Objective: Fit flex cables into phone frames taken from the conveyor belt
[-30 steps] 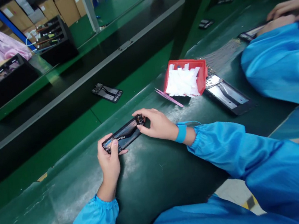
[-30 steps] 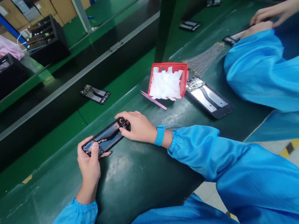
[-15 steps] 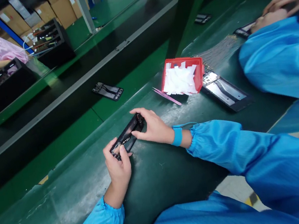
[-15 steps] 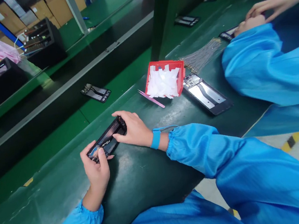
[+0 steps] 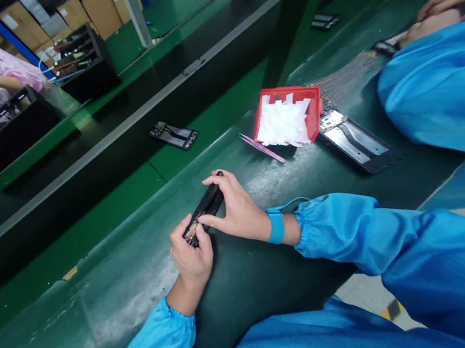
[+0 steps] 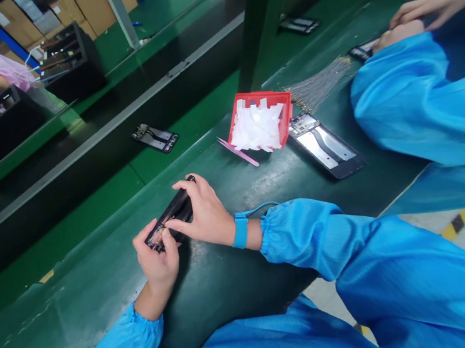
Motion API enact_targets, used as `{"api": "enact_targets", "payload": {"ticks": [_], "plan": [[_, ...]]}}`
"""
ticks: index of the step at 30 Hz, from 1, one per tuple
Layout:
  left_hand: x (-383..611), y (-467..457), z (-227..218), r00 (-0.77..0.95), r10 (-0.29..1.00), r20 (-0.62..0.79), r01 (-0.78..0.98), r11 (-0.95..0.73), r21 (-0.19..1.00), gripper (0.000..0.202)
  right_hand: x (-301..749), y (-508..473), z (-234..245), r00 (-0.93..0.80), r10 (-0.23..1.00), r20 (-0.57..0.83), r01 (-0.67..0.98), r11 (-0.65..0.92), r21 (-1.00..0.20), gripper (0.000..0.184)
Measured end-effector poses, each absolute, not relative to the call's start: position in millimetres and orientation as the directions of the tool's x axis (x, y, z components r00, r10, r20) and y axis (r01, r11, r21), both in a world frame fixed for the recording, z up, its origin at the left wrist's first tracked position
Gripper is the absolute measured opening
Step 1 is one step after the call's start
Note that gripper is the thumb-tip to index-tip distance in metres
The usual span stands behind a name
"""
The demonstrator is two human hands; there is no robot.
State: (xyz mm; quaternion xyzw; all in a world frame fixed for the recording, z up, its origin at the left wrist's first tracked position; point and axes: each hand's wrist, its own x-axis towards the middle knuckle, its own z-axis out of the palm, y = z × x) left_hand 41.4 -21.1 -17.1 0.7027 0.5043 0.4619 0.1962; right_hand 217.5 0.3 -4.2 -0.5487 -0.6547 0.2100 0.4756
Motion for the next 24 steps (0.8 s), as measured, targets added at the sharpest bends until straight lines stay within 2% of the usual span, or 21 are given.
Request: {"api": "enact_targets", "payload": {"ticks": [3, 6, 10, 14, 17, 20, 24], "plan": [[39.0, -10.4, -6.9, -0.003, 0.905, 0.425, 0.518, -0.362, 0.775, 0.032, 226.1, 9.5, -5.6, 0.045, 0.912, 0.409, 0.463, 0.344, -0.817, 0.053], [34.7, -1.1, 4.6, -0.090, 0.962, 0.259, 0.417, -0.200, 0.887, 0.033, 242.1, 21.1, -7.6, -0.108, 0.896, 0.430, 0.390, 0.436, -0.811, 0.036], [29.8, 5.9, 12.9, -0.115, 0.990, 0.081, 0.286, -0.045, 0.957, 0.038, 255.6, 27.2, -7.7, -0.235, 0.885, 0.403, 0.412, 0.466, -0.783, 0.047], [29.8, 7.2, 12.2, -0.103, 0.994, -0.041, 0.259, 0.067, 0.964, 0.031, 252.0, 17.8, -3.6, -0.306, 0.830, 0.466, 0.550, 0.554, -0.625, 0.031], [31.3, 4.4, 9.5, 0.011, 0.995, -0.100, 0.259, 0.093, 0.961, 0.029, 246.8, 8.1, 0.0, -0.441, 0.791, 0.424, 0.605, 0.611, -0.510, 0.028], [29.9, 3.4, 6.7, 0.130, 0.983, -0.128, 0.215, 0.098, 0.972, 0.036, 245.1, 3.7, 1.9, -0.466, 0.811, 0.352, 0.590, 0.582, -0.560, 0.032], [25.5, 8.2, 2.3, 0.175, 0.979, -0.104, -0.004, 0.106, 0.994, 0.060, 244.4, 5.3, 0.4, -0.356, 0.894, 0.272, 0.457, 0.421, -0.784, 0.028]]}}
